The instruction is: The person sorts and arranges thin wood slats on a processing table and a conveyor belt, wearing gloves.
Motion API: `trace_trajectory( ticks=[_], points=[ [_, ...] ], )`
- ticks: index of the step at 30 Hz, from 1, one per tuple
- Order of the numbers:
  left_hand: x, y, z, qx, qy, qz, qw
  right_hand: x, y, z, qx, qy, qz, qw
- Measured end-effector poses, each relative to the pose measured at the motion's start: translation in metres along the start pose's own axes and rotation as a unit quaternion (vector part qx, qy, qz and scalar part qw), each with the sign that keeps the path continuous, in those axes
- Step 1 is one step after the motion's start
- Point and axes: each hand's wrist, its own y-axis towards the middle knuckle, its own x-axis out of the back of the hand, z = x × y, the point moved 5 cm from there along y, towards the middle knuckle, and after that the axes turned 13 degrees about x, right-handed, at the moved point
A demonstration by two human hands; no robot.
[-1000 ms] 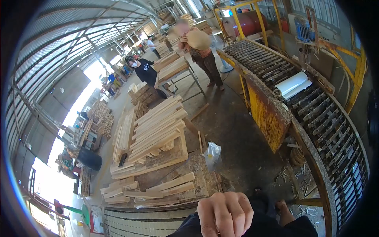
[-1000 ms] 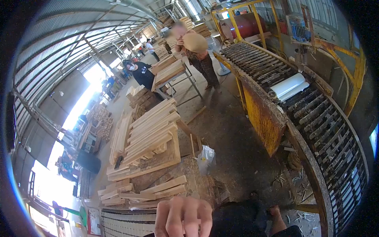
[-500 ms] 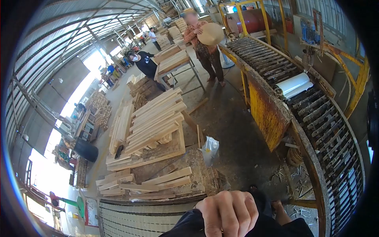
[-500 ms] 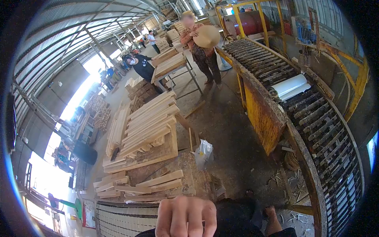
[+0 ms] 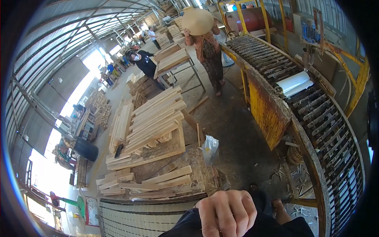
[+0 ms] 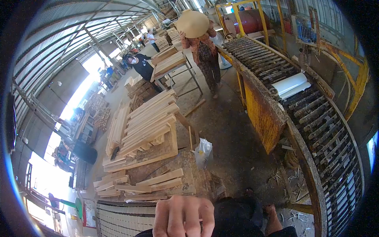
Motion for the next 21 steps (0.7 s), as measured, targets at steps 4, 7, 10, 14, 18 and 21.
trace_trajectory(
  ticks=[4,7,10,14,18,21],
  points=[
    [0.001,-0.003,0.002,0.006,0.002,-0.014,1.0,0.001,-0.004,0.005,0.001,0.049,-0.024,0.999],
    [-0.002,-0.006,0.003,0.01,0.006,-0.036,0.999,0.004,-0.006,0.003,-0.042,-0.009,-0.035,0.998],
    [0.004,0.002,0.001,-0.012,-0.01,0.007,1.0,0.011,-0.036,0.054,-0.042,-0.001,-0.021,0.999],
    [0.002,-0.003,-0.002,-0.006,-0.003,-0.033,0.999,0.006,-0.005,0.017,0.013,-0.051,0.005,0.999],
    [0.004,-0.001,-0.003,-0.021,-0.005,-0.008,1.0,0.003,-0.005,0.015,0.007,-0.024,0.02,0.999],
    [0.004,-0.005,-0.004,0.009,-0.017,-0.028,0.999,0.005,-0.017,0.036,0.012,-0.001,0.026,1.0]
  ],
)
